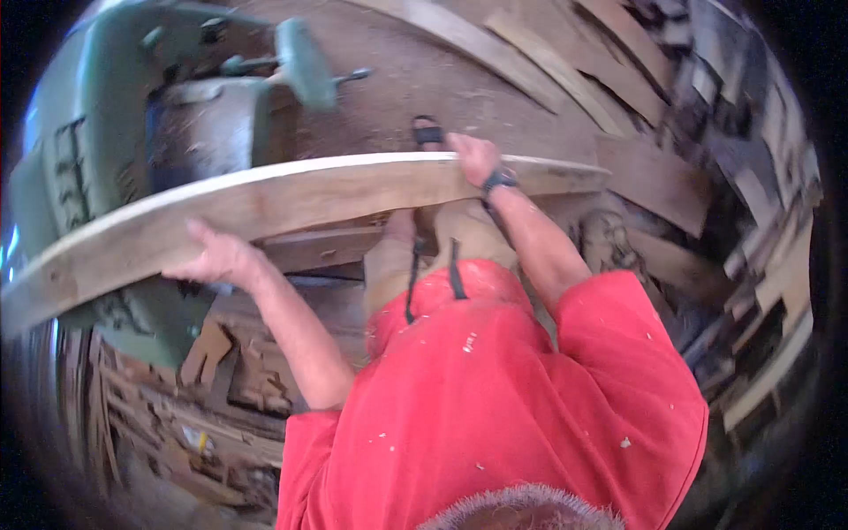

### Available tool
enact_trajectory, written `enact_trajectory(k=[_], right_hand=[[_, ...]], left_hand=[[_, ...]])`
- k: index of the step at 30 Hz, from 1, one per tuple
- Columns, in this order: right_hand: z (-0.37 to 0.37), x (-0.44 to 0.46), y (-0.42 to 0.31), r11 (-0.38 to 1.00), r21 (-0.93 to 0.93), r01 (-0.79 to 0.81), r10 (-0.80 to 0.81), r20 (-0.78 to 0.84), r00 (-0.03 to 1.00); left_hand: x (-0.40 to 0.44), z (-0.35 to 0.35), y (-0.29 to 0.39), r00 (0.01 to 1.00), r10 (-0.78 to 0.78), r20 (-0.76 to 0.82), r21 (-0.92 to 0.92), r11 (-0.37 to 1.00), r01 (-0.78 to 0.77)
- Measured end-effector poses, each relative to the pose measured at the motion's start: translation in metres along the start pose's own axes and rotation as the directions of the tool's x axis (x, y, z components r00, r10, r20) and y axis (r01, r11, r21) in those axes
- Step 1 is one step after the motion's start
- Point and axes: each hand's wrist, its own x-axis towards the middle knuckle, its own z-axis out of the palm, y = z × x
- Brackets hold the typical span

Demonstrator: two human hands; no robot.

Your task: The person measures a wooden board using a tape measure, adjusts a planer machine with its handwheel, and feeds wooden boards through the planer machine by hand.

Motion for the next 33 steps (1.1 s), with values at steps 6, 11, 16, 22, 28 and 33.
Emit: enact_trajectory(k=[6, 11, 16, 22, 28, 33], right_hand=[[0.048, 0.021, 0.028, 0.996, 0.021, 0.09, -0.088, -0.076, 0.993], [0.031, 0.025, 0.019, 0.993, 0.055, 0.102, -0.106, 0.065, 0.992], [0.027, 0.074, -0.048, 0.996, 0.075, 0.057, -0.048, -0.123, 0.991], [0.051, 0.185, -0.144, 0.967, 0.182, 0.18, -0.127, -0.268, 0.955], [0.032, 0.197, -0.207, 0.847, -0.433, 0.307, -0.085, 0.461, 0.883], [0.057, 0.226, -0.194, 0.743, -0.58, 0.334, -0.056, 0.443, 0.895]], left_hand=[[0.074, 0.002, -0.013, 0.867, 0.492, -0.077, 0.233, 0.855, -0.464], [0.127, -0.011, 0.016, 0.742, 0.643, 0.188, 0.285, 0.687, -0.668], [0.153, -0.005, 0.021, 0.71, 0.65, 0.271, 0.424, 0.582, -0.694], [0.155, -0.005, 0.018, 0.718, 0.652, 0.243, 0.412, 0.6, -0.685], [0.156, -0.003, 0.016, 0.738, 0.625, 0.254, 0.421, 0.616, -0.666], [0.161, 0.0, 0.02, 0.709, 0.657, 0.256, 0.354, 0.618, -0.702]])
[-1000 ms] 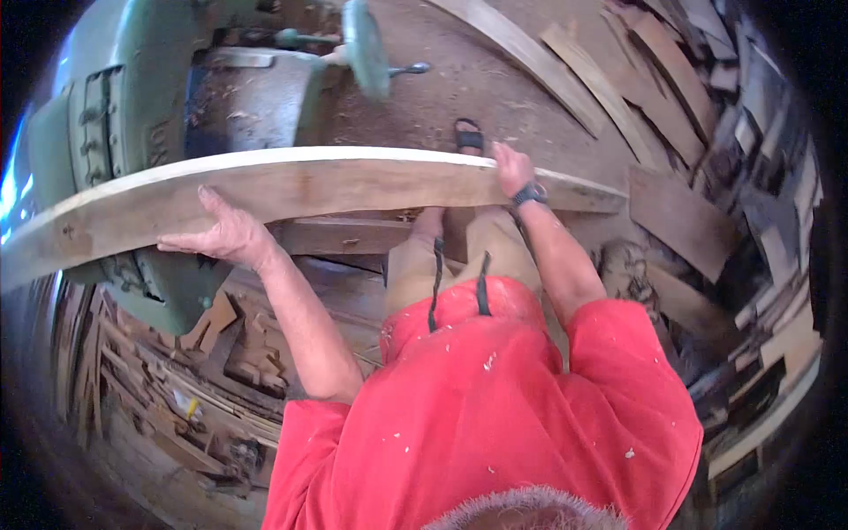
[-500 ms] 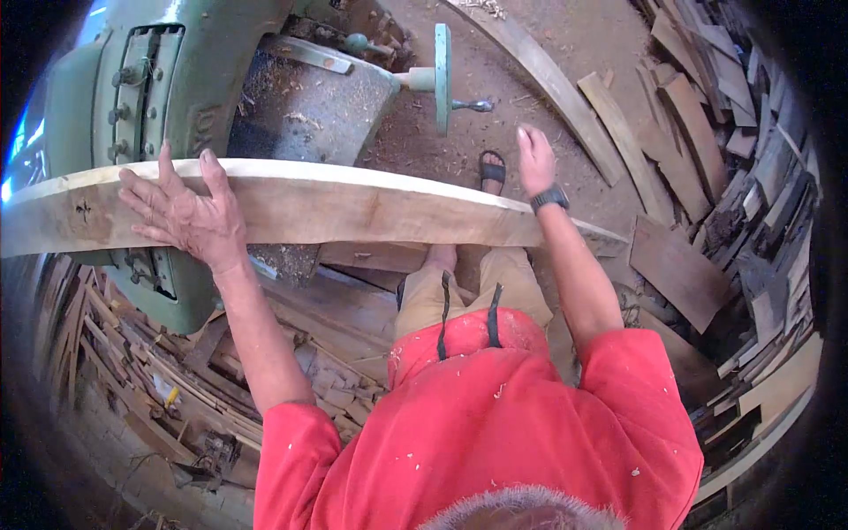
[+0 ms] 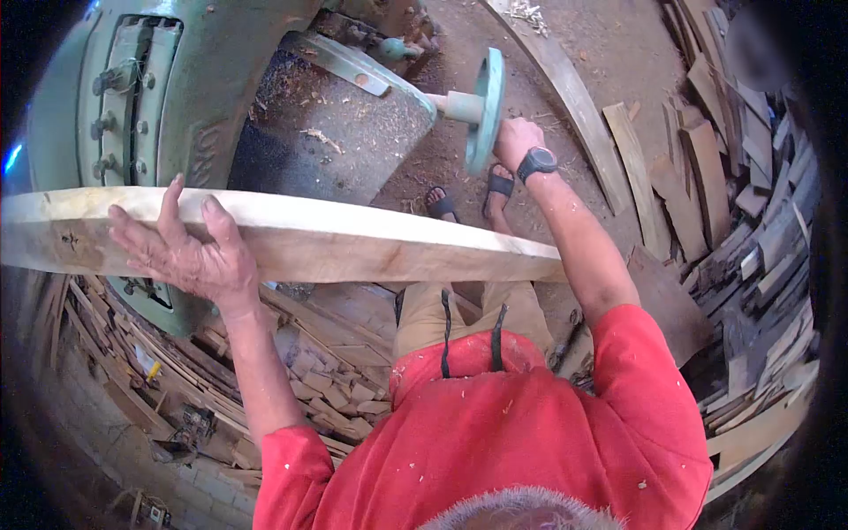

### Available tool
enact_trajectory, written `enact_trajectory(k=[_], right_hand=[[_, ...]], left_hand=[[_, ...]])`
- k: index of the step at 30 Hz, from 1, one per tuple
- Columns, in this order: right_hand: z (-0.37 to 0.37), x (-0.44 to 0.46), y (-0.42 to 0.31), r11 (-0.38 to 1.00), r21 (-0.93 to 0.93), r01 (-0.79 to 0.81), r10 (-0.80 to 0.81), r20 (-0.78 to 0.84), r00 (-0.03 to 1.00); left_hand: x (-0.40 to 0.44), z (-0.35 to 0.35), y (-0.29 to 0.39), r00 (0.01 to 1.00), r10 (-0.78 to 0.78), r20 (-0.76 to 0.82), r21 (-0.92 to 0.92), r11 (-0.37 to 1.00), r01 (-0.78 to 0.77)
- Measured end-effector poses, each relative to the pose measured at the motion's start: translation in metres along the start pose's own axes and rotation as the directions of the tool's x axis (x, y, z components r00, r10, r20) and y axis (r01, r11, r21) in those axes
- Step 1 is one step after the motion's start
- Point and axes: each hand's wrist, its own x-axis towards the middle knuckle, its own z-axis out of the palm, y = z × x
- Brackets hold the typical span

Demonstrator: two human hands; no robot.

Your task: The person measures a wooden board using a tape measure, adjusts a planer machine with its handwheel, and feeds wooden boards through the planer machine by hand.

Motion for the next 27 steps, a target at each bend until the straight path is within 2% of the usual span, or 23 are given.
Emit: enact_trajectory(k=[1, 3, 6, 8, 9, 11, 13, 14, 15, 16, 18, 21, 24, 27], right_hand=[[-0.001, 0.014, 0.005, 1.0, -0.003, 0.014, -0.014, 0.006, 1.0], [-0.006, 0.04, 0.02, 0.991, -0.063, 0.115, -0.122, -0.116, 0.986], [-0.047, 0.065, 0.029, 0.987, -0.102, 0.125, -0.138, -0.134, 0.981], [-0.084, 0.059, 0.027, 0.989, -0.01, 0.148, -0.141, -0.37, 0.918], [-0.101, 0.05, 0.025, 0.989, -0.015, 0.149, -0.144, -0.369, 0.918], [-0.122, -0.003, 0.008, 0.975, 0.036, 0.219, -0.195, -0.326, 0.925], [-0.112, -0.057, -0.01, 0.959, 0.105, 0.265, -0.244, -0.177, 0.953], [-0.093, -0.066, -0.015, 0.967, 0.074, 0.244, -0.241, -0.05, 0.969], [-0.068, -0.071, -0.016, 0.973, 0.04, 0.229, -0.231, 0.076, 0.97], [-0.041, -0.062, -0.013, 0.974, 0.042, 0.225, -0.227, 0.079, 0.971], [-0.001, -0.018, -0.003, 0.992, 0.03, 0.12, -0.123, 0.213, 0.969], [0.003, 0.035, 0.012, 0.994, 0.039, 0.103, -0.105, 0.034, 0.994], [-0.003, 0.027, 0.01, 0.997, 0.046, 0.065, -0.069, 0.104, 0.992], [-0.015, 0.018, 0.001, 0.998, 0.054, 0.04, -0.044, 0.083, 0.996]], left_hand=[[0.001, 0.001, 0.0, 1.0, 0.018, -0.006, -0.025, 1.0, -0.018], [0.002, 0.001, 0.0, 1.0, 0.019, 0.008, -0.034, 0.999, -0.018], [-0.001, -0.001, -0.002, 1.0, 0.023, 0.002, -0.023, 0.999, -0.023], [0.0, 0.001, -0.001, 1.0, 0.013, -0.018, -0.035, 0.999, -0.014], [0.001, 0.003, -0.001, 1.0, 0.009, -0.019, -0.036, 0.999, -0.009], [-0.001, 0.002, -0.003, 1.0, 0.006, -0.021, -0.018, 1.0, -0.007], [0.0, 0.002, -0.003, 1.0, -0.001, -0.019, -0.018, 1.0, 0.001], [0.0, 0.002, -0.002, 1.0, -0.003, -0.019, -0.02, 1.0, 0.003], [-0.001, 0.001, -0.001, 1.0, -0.005, -0.014, -0.023, 1.0, 0.004], [0.0, 0.0, 0.001, 1.0, -0.008, -0.012, -0.031, 0.999, 0.007], [0.002, 0.002, 0.002, 1.0, -0.007, -0.014, -0.038, 0.999, 0.007], [0.001, 0.001, -0.001, 1.0, -0.01, -0.015, -0.024, 1.0, 0.009], [0.002, 0.0, 0.0, 1.0, -0.012, -0.004, -0.052, 0.999, 0.012], [0.002, 0.0, 0.0, 0.999, -0.032, 0.002, -0.058, 0.998, 0.032]])
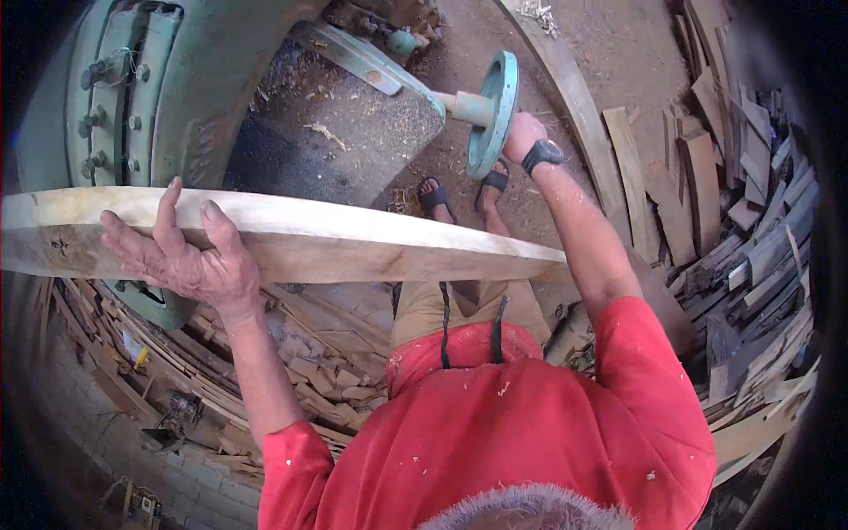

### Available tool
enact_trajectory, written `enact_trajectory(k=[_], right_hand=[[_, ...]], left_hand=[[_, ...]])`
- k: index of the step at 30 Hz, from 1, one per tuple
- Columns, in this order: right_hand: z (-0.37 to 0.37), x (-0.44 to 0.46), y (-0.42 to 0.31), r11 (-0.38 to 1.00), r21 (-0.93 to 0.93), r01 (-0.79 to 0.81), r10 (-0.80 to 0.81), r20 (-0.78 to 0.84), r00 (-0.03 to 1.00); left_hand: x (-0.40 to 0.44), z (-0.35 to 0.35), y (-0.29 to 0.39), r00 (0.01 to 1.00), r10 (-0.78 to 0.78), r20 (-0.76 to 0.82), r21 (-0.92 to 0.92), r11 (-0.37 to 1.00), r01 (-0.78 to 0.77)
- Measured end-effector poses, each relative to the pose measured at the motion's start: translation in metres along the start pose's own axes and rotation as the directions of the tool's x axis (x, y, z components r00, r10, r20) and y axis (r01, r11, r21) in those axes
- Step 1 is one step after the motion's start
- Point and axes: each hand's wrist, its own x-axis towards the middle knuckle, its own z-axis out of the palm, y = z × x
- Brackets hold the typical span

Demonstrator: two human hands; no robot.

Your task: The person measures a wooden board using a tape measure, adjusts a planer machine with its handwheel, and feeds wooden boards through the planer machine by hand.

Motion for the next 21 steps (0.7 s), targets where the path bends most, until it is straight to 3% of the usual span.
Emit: enact_trajectory(k=[4, 5, 6, 8, 11, 12, 14, 16, 18, 21], right_hand=[[-0.031, 0.032, 0.009, 0.998, 0.02, -0.06, 0.061, -0.049, 0.997], [-0.042, 0.044, 0.015, 0.998, -0.037, -0.044, 0.04, -0.1, 0.994], [-0.035, 0.068, 0.036, 0.998, 0.062, 0.023, -0.006, -0.263, 0.965], [-0.09, 0.033, 0.017, 0.997, 0.054, 0.051, -0.03, -0.337, 0.941], [-0.112, -0.067, -0.025, 0.977, 0.11, 0.182, -0.136, -0.334, 0.933], [-0.076, -0.08, -0.019, 0.974, 0.104, 0.2, -0.159, -0.316, 0.935], [-0.04, -0.098, -0.032, 0.998, 0.022, 0.065, -0.064, -0.054, 0.996], [0.003, -0.068, -0.018, 0.991, 0.129, -0.018, 0.014, 0.028, 1.0], [0.017, -0.025, -0.004, 0.996, 0.036, -0.085, 0.083, 0.041, 0.996], [0.012, 0.008, 0.009, 0.995, 0.061, -0.08, 0.084, -0.071, 0.994]], left_hand=[[0.003, -0.001, -0.003, 0.999, 0.038, 0.014, 0.033, 0.999, -0.039], [0.003, -0.003, -0.001, 0.999, 0.05, 0.005, 0.028, 0.998, -0.051], [0.002, -0.004, 0.001, 0.998, 0.062, -0.001, 0.019, 0.998, -0.062], [-0.001, -0.003, -0.002, 0.998, 0.063, -0.017, 0.021, 0.998, -0.063], [-0.004, -0.004, -0.005, 0.999, -0.017, 0.031, 0.047, 0.999, 0.016], [-0.005, -0.004, -0.005, 0.999, -0.019, 0.035, 0.048, 0.999, 0.018], [-0.004, -0.003, -0.003, 1.0, -0.006, 0.014, 0.053, 0.999, 0.006], [-0.005, -0.002, -0.003, 1.0, -0.009, 0.016, 0.062, 0.998, 0.008], [-0.006, -0.001, -0.003, 1.0, -0.006, 0.017, 0.075, 0.997, 0.004], [-0.006, -0.001, -0.003, 1.0, 0.021, -0.009, 0.054, 0.998, -0.021]])
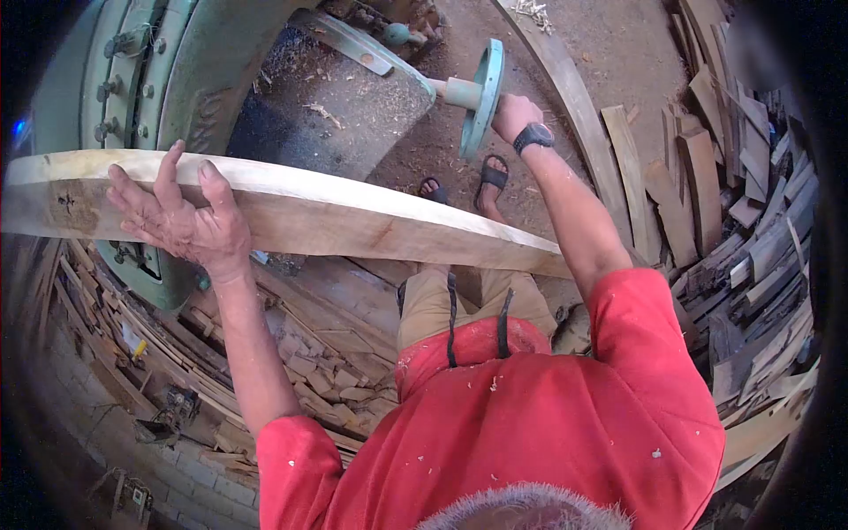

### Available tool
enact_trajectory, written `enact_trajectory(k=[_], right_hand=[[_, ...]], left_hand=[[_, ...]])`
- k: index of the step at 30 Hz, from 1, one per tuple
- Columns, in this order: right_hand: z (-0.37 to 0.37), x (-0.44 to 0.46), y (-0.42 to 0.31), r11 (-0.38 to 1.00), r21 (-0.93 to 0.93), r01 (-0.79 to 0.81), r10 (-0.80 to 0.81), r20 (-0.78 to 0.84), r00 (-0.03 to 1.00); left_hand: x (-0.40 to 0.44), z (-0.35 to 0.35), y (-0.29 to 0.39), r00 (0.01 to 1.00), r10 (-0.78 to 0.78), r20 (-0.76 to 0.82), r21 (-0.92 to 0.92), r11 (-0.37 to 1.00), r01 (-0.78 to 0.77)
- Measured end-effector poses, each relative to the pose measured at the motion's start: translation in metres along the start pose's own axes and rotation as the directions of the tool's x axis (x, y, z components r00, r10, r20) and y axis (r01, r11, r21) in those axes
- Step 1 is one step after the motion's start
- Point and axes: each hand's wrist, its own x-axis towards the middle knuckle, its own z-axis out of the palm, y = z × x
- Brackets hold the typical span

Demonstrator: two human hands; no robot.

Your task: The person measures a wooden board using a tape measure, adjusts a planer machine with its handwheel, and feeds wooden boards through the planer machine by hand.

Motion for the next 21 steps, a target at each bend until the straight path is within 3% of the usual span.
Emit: enact_trajectory(k=[3, 4, 5, 7, 8, 9, 11, 12, 13, 14, 15, 17, 21], right_hand=[[0.007, -0.025, 0.007, 0.995, 0.097, 0.032, -0.033, 0.007, 0.999], [0.022, -0.044, 0.008, 0.938, 0.34, 0.071, 0.014, -0.241, 0.971], [0.037, -0.065, 0.016, 0.828, 0.535, 0.17, 0.119, -0.463, 0.878], [0.079, -0.107, 0.05, 0.72, 0.683, -0.122, 0.311, -0.161, 0.937], [0.094, -0.132, 0.068, 0.693, 0.719, -0.053, 0.155, -0.078, 0.985], [0.112, -0.154, 0.084, 0.698, 0.716, -0.033, 0.036, 0.01, 0.999], [0.145, -0.194, 0.107, 0.743, 0.669, -0.035, -0.139, 0.204, 0.969], [0.146, -0.205, 0.103, 0.739, 0.673, -0.022, -0.141, 0.188, 0.972], [0.143, -0.216, 0.099, 0.797, 0.596, 0.101, -0.185, 0.082, 0.979], [0.136, -0.224, 0.098, 0.842, 0.495, 0.214, -0.235, -0.02, 0.972], [0.128, -0.229, 0.097, 0.843, 0.489, 0.222, -0.232, -0.042, 0.972], [0.117, -0.227, 0.087, 0.894, 0.396, 0.209, -0.246, 0.045, 0.968], [0.135, -0.225, 0.084, 0.862, 0.444, 0.244, -0.218, -0.109, 0.97]], left_hand=[[-0.001, -0.002, 0.006, 1.0, -0.026, -0.014, 0.015, 1.0, 0.026], [-0.001, -0.002, 0.008, 1.0, -0.016, -0.009, -0.01, 1.0, 0.015], [-0.002, -0.003, 0.009, 0.999, -0.034, -0.037, -0.058, 0.998, 0.032], [-0.002, -0.004, 0.012, 0.996, -0.044, -0.071, -0.129, 0.991, 0.035], [-0.004, -0.004, 0.013, 0.987, -0.068, -0.146, -0.18, 0.983, 0.041], [-0.006, -0.005, 0.009, 0.97, -0.097, -0.225, -0.223, 0.974, 0.046], [-0.013, 0.0, -0.006, 0.957, -0.086, -0.277, -0.136, 0.99, 0.049], [-0.016, 0.002, -0.009, 0.922, -0.164, -0.351, -0.161, 0.98, 0.113], [-0.019, 0.005, -0.011, 0.875, -0.243, -0.419, -0.2, 0.965, 0.172], [-0.021, 0.005, -0.011, 0.828, -0.399, -0.394, -0.255, 0.913, 0.318], [-0.025, 0.007, -0.008, 0.822, -0.399, -0.407, -0.27, 0.912, 0.31], [-0.025, 0.002, -0.003, 0.645, -0.734, -0.214, -0.523, 0.644, 0.559], [-0.031, 0.004, -0.024, 0.734, -0.66, -0.163, -0.709, 0.595, 0.378]])
